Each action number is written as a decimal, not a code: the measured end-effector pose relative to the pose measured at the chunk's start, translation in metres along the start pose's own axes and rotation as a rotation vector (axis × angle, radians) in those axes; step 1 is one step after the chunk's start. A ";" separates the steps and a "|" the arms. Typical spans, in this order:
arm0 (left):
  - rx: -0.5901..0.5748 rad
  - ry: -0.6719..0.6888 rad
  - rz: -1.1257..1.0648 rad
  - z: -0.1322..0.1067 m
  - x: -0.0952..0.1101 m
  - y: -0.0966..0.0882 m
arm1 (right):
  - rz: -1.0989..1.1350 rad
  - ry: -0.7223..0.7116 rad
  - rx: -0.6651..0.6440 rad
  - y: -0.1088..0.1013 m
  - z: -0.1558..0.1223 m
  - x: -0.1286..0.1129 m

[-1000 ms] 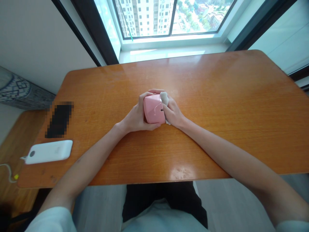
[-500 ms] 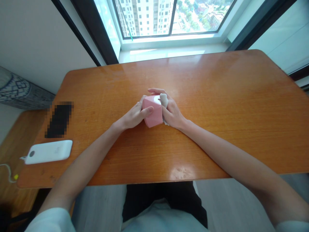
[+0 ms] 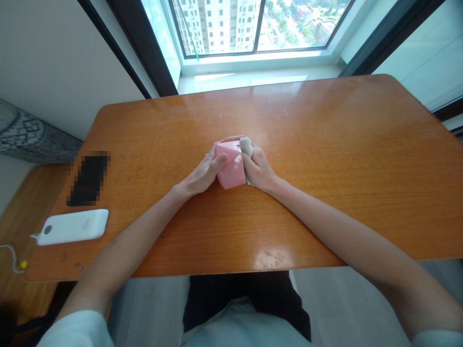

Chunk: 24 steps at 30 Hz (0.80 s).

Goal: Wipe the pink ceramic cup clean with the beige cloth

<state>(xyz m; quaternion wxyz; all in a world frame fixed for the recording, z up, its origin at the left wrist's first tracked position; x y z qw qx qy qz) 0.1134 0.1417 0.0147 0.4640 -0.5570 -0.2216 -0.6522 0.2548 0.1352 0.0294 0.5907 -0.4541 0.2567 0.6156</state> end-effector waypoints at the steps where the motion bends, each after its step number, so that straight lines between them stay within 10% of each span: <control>1: 0.021 0.036 0.043 -0.001 -0.001 -0.003 | 0.005 0.006 0.002 0.000 0.000 0.000; 8: -0.016 0.372 0.457 -0.005 0.013 0.002 | 0.074 0.102 0.052 -0.004 -0.001 0.011; 24: 0.063 0.488 0.754 -0.013 0.013 0.004 | 0.085 0.125 0.076 -0.005 0.000 0.016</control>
Point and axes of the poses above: each hand's wrist, its own z-axis towards the middle knuckle, its own y-axis out of the palm, x = y × z, the point moved 8 cm from there along z, towards the middle knuckle, and after that the axes turned 1 degree about x, right-handed, at the moved point
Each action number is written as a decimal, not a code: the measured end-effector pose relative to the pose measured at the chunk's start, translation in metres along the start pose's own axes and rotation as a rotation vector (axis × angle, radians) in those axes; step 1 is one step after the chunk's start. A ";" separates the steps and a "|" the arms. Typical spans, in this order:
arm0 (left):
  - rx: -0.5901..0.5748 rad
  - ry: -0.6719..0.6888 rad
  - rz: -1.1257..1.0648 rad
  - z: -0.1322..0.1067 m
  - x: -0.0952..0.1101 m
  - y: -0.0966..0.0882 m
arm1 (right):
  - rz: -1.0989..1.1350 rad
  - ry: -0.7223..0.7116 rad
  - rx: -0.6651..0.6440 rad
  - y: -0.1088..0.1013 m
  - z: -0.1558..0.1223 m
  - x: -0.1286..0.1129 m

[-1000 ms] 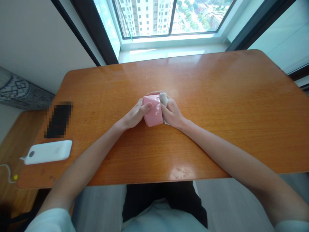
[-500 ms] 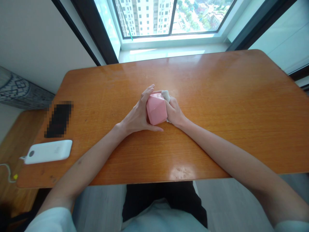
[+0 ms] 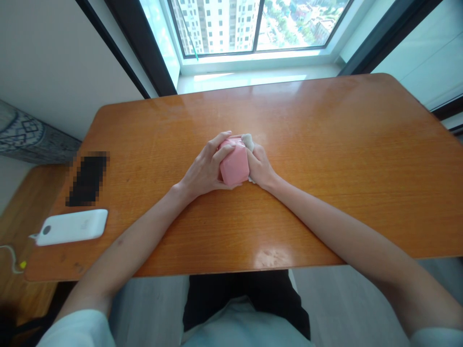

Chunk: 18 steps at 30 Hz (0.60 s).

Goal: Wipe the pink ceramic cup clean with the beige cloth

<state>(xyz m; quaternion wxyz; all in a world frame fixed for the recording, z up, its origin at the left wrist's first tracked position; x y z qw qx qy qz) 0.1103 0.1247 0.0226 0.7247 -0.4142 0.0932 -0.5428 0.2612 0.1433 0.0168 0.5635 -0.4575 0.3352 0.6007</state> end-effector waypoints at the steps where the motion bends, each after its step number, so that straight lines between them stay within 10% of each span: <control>1: 0.007 0.000 -0.002 0.001 0.001 -0.001 | -0.009 0.000 0.001 0.000 0.000 0.001; 18: 0.054 -0.014 -0.231 0.009 0.006 -0.009 | -0.064 -0.063 0.002 -0.002 -0.002 -0.005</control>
Point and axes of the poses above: each hand's wrist, its own z-axis towards the middle knuckle, its own y-axis out of the palm, x = y × z, the point moved 8 cm from there along z, towards the middle knuckle, and after that the axes turned 1 degree about x, right-handed, at the moved point
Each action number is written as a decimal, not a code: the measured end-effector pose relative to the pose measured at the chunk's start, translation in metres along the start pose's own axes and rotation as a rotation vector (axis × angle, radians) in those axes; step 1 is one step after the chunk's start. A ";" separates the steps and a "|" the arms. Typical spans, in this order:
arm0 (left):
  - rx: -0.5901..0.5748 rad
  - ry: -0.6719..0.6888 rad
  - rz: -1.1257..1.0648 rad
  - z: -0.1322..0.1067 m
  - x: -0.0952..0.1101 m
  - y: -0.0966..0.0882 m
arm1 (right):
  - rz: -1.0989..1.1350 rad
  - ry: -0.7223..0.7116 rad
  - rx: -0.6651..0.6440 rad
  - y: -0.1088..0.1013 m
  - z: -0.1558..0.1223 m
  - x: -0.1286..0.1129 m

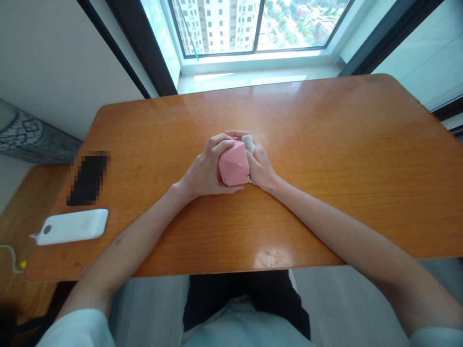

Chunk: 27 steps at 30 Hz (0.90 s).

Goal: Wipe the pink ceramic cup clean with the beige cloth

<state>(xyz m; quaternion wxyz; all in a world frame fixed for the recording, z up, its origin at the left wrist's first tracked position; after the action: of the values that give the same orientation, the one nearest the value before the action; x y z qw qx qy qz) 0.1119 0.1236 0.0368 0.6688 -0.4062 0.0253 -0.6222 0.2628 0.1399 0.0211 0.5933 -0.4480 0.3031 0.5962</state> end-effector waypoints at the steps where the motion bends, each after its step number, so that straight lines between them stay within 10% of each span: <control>1: 0.004 -0.001 -0.020 0.001 0.001 0.000 | 0.003 -0.002 -0.001 0.000 0.000 -0.001; 27: -0.058 -0.615 -0.429 -0.004 -0.030 0.008 | -0.047 -0.037 -0.016 0.002 -0.002 -0.009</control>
<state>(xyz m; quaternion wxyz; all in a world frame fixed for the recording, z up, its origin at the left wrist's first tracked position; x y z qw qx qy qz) 0.1092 0.1459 0.0157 0.4878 -0.5890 -0.2450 -0.5959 0.2607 0.1341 0.0282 0.6090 -0.4486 0.2766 0.5927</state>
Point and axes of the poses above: each hand's wrist, its own z-axis towards the middle knuckle, its own y-axis out of the palm, x = y × z, the point moved 8 cm from there along z, towards the middle knuckle, and after that the axes turned 1 degree about x, right-handed, at the moved point
